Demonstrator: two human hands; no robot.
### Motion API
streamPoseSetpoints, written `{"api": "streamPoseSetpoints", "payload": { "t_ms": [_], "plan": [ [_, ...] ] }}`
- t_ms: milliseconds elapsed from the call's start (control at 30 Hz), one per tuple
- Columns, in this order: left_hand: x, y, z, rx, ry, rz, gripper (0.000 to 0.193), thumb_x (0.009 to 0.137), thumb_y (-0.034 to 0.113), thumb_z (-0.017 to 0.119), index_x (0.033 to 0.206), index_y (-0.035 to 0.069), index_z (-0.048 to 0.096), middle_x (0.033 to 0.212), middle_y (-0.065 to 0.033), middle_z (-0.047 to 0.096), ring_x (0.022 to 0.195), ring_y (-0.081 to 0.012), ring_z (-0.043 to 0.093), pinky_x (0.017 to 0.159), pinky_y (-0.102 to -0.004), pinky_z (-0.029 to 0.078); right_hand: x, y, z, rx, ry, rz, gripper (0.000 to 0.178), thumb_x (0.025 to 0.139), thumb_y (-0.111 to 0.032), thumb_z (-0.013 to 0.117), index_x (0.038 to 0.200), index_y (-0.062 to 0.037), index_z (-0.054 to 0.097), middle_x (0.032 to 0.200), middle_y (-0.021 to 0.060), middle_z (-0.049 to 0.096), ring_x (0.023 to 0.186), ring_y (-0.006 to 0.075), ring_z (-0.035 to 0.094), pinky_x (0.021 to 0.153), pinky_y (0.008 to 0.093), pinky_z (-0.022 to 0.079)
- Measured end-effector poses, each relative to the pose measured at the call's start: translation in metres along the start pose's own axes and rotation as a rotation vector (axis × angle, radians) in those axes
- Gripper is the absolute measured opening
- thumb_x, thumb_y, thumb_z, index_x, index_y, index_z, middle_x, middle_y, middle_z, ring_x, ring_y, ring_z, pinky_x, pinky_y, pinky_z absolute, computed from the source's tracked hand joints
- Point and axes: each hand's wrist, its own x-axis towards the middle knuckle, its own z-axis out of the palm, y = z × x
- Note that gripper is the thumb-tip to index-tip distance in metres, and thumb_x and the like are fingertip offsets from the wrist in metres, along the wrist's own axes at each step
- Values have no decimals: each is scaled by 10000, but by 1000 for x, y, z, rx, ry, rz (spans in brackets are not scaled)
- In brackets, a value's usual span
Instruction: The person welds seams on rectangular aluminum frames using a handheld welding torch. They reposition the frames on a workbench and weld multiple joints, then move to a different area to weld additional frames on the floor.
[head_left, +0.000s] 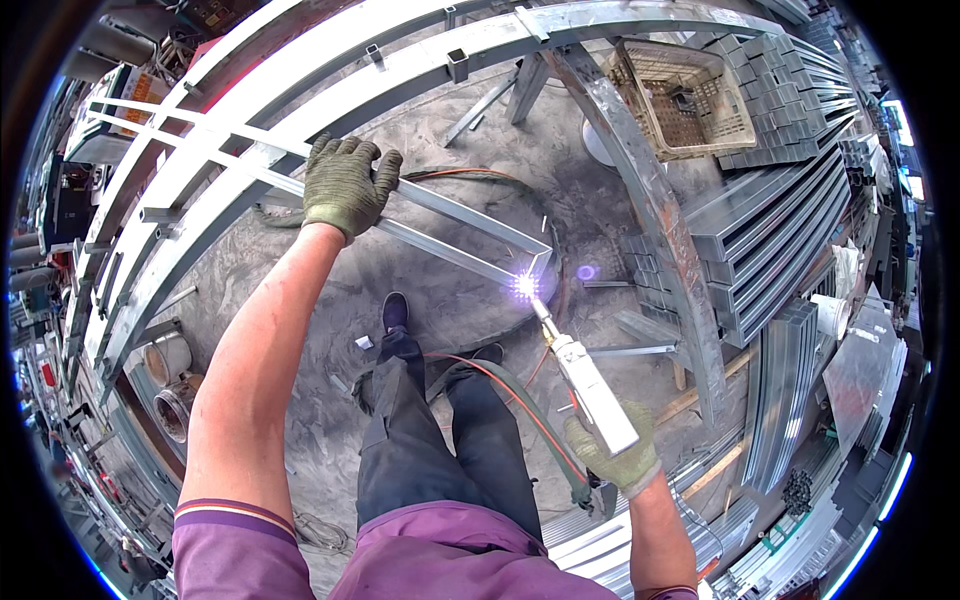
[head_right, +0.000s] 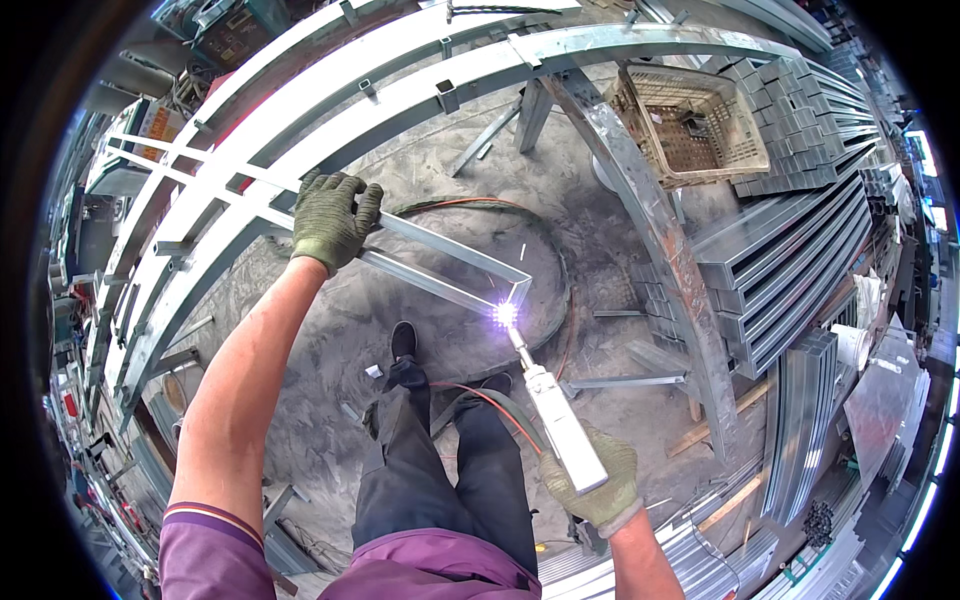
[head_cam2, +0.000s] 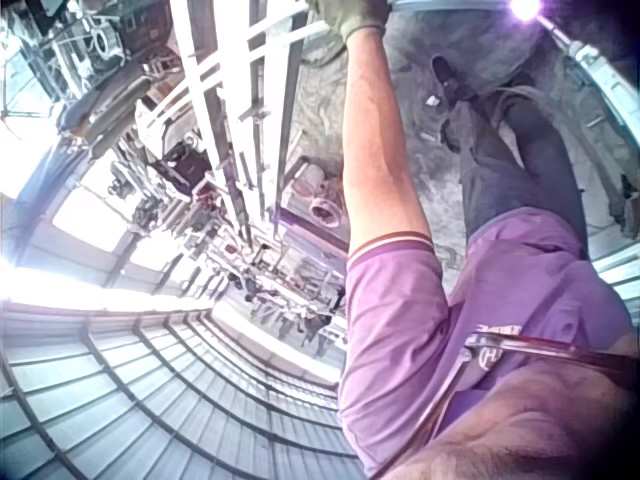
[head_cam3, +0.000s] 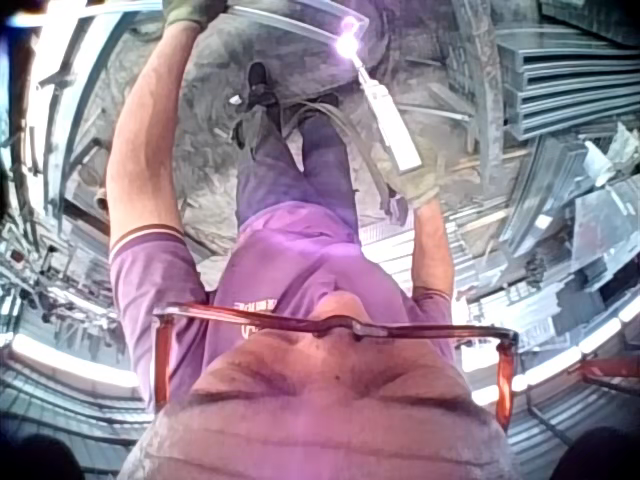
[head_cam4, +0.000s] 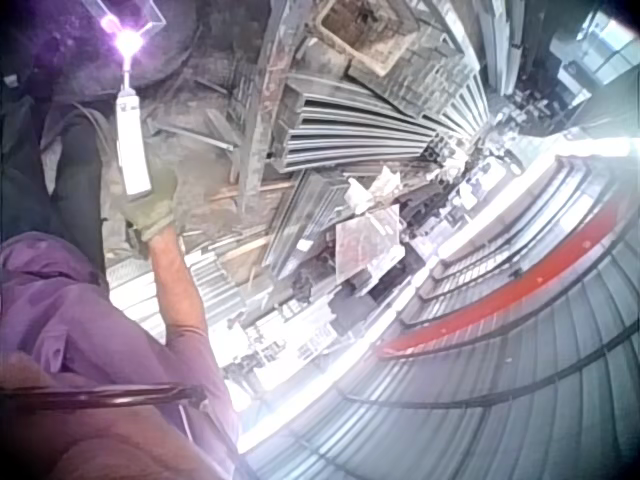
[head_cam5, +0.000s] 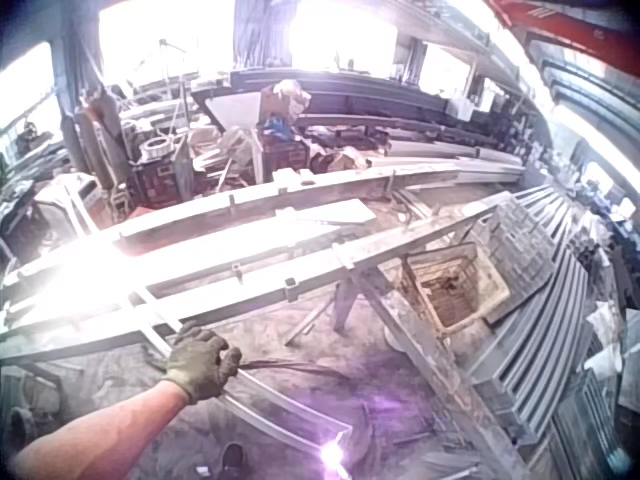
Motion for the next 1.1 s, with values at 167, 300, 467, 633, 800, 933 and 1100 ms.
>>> {"api": "streamPoseSetpoints", "payload": {
  "t_ms": [167,300,467,633,800,933,1100],
  "plan": [
    [1,2,-3,-3,-27,7,467,1086,520,632,1050,84,796,1038,-140,751,1137,-392,639,1095,-527,455,-4,4,2,19,7,3,277,820,-193,849,1064,-73,797,816,106,759,692,315,769,645,418,618],
    [0,1,-1,-7,-6,3,471,1089,521,629,1051,82,797,1047,-142,752,1139,-395,638,1109,-529,448,-6,5,2,28,-1,3,281,822,-193,846,1072,-74,801,820,101,762,695,309,771,648,417,620],
    [1,1,0,5,-10,5,474,1089,520,626,1052,81,800,1057,-143,753,1144,-396,639,1121,-529,443,-8,4,1,48,-9,28,297,819,-191,843,1090,-75,805,823,95,761,701,305,773,649,416,621],
    [1,4,-2,-11,-26,-15,470,1090,515,624,1056,82,803,1073,-146,753,1157,-393,640,1132,-528,440,-9,2,1,16,0,-3,303,821,-191,844,1098,-77,804,832,95,762,699,303,772,645,416,620],
    [0,3,-3,-6,-27,-9,463,1094,511,625,1065,84,803,1077,-140,756,1162,-390,646,1142,-523,437,-11,-3,2,46,16,32,303,823,-198,852,1096,-79,804,838,98,765,709,306,772,647,414,620],
    [0,2,-2,-5,-15,-9,463,1099,511,620,1067,85,801,1074,-136,758,1163,-390,655,1184,-529,421,-17,0,10,-30,22,21,288,831,-224,854,1082,-91,806,839,90,772,732,307,779,653,414,622],
    [5,10,-15,-20,-186,-78,535,1144,528,516,1126,71,794,1230,-172,756,1311,-395,660,1334,-532,310,-9,-20,8,-1,42,49,216,840,-115,829,1047,-59,803,774,91,741,661,302,755,624,407,610]
  ]
}}
